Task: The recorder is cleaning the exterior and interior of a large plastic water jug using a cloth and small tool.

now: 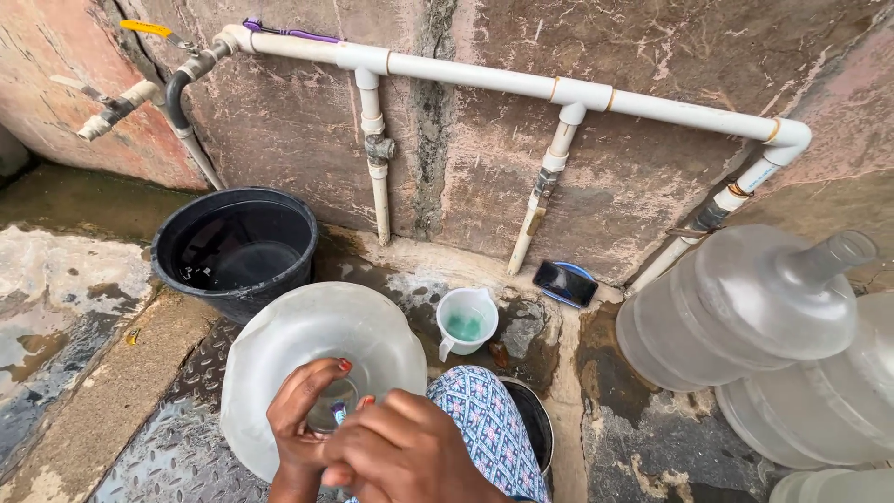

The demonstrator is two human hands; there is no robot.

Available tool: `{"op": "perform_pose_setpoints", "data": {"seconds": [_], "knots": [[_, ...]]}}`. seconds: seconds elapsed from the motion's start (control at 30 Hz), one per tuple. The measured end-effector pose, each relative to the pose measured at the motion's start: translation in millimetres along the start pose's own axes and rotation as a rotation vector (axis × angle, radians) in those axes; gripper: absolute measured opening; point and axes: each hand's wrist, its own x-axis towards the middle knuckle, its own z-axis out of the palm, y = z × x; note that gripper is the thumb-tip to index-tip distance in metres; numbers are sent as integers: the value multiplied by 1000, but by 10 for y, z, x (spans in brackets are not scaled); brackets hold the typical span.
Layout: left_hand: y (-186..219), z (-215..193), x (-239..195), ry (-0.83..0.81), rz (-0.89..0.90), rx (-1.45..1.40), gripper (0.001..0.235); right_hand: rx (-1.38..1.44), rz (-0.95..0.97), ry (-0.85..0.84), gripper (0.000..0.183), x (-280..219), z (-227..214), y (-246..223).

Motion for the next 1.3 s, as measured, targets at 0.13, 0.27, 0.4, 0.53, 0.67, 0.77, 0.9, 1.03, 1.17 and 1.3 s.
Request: {"op": "perform_pose_setpoints", "data": {"seconds": [0.13,0.27,0.4,0.53,0.67,0.77,0.9,1.03,1.17,1.3], "knots": [[-201,-47,-113,-11,11,4,50,-23,-59,-131,11,-1,197,112],[-119,-73,-167,12,-69,-8,62,19,-55,-52,16,-160,129,46],[-403,-128,-285,44,69,24,96,16,-32,-77,15,5,211,124],[-273,-85,-257,56,-87,21,95,-11,-46,-171,15,57,181,62],[-62,-86,-223,38,-56,35,95,117,-58,-205,19,64,-100,-148],[22,-90,-75,44,-14,-47,87,116,-95,-211,17,133,29,-45],[-181,-81,-190,9,63,57,58,-2,-103,-251,11,115,290,172],[-161,-52,-266,52,-19,72,61,7,-45,-245,14,170,214,114],[-247,33,-360,91,-81,110,52,47,-23,-184,7,151,298,173],[-460,-11,-358,-29,-115,105,51,15,-5,-179,11,110,292,234]]}}
